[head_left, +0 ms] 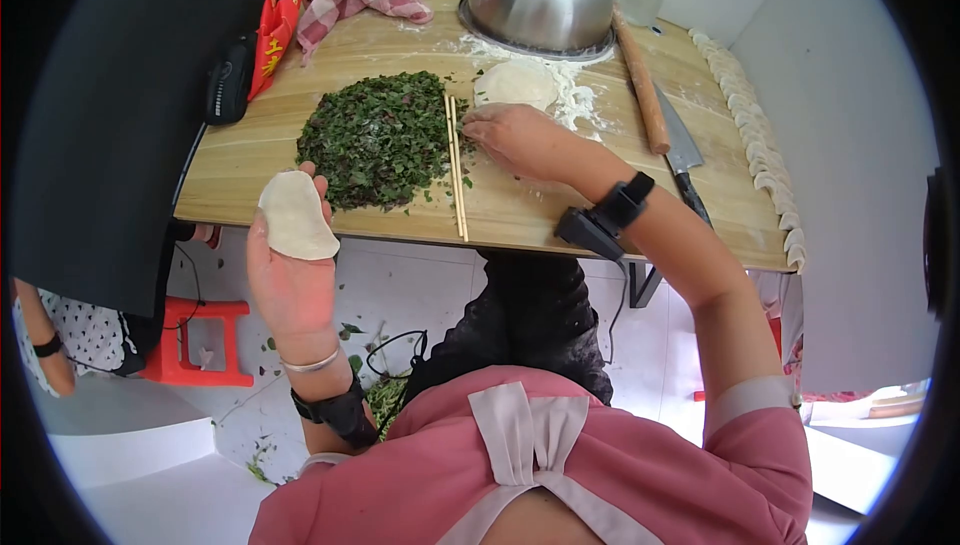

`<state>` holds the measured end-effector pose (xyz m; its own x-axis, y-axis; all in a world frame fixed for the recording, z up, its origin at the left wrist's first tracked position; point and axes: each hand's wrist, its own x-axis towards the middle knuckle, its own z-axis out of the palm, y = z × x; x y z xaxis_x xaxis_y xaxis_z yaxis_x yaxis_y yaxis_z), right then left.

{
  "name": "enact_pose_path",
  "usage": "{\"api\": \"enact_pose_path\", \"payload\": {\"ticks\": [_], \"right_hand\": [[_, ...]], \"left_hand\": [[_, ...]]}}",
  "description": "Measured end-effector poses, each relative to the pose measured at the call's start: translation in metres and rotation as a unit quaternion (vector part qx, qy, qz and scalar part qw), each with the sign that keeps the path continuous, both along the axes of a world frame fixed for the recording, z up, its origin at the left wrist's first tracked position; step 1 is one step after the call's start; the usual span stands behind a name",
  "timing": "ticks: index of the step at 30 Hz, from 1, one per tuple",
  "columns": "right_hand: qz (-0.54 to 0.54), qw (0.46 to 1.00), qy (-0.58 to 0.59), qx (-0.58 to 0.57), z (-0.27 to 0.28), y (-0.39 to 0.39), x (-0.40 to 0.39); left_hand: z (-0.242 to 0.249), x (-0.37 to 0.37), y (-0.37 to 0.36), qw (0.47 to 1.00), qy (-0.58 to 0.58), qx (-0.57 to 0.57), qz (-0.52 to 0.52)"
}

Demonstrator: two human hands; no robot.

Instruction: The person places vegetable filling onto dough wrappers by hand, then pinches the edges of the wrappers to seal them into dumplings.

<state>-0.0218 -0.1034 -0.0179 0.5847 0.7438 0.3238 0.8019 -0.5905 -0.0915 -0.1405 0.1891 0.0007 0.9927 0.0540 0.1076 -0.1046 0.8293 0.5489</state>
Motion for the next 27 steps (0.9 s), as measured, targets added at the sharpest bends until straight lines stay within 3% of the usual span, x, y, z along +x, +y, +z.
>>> {"api": "enact_pose_path", "payload": {"ticks": [5, 8, 10, 11, 14, 16, 18, 23, 27], "right_hand": [[-0.044, 0.997, 0.051, -0.028, 0.014, 0.013, 0.008], [-0.067, 0.997, 0.042, 0.020, 0.019, 0.014, 0.006], [-0.058, 0.996, 0.042, 0.059, 0.020, 0.019, 0.006], [-0.057, 0.995, 0.053, 0.067, 0.021, 0.024, 0.008], [-0.055, 0.993, 0.071, 0.081, 0.022, 0.039, 0.007], [-0.044, 0.992, 0.077, 0.088, 0.023, 0.053, 0.006], [-0.098, 0.993, 0.061, 0.023, 0.023, 0.059, 0.001], [-0.087, 0.993, 0.064, 0.041, 0.015, 0.063, 0.003], [-0.066, 0.992, 0.038, 0.099, 0.006, 0.064, 0.014]], "left_hand": [[-0.001, -0.008, 0.014, 1.000, -0.007, -0.005, 0.016], [-0.011, -0.009, 0.026, 0.997, -0.066, -0.032, -0.039], [-0.009, -0.008, 0.017, 0.999, 0.024, -0.013, 0.034], [-0.015, -0.006, 0.016, 0.999, -0.027, -0.035, -0.024], [-0.014, -0.001, -0.004, 0.998, 0.029, -0.045, -0.043], [-0.016, 0.001, -0.014, 0.999, 0.035, -0.010, -0.036], [-0.018, 0.000, -0.020, 0.999, 0.033, 0.002, -0.023], [-0.012, 0.000, -0.029, 0.994, 0.099, 0.007, 0.054], [-0.001, -0.001, -0.027, 0.993, 0.106, 0.004, 0.049]]}}
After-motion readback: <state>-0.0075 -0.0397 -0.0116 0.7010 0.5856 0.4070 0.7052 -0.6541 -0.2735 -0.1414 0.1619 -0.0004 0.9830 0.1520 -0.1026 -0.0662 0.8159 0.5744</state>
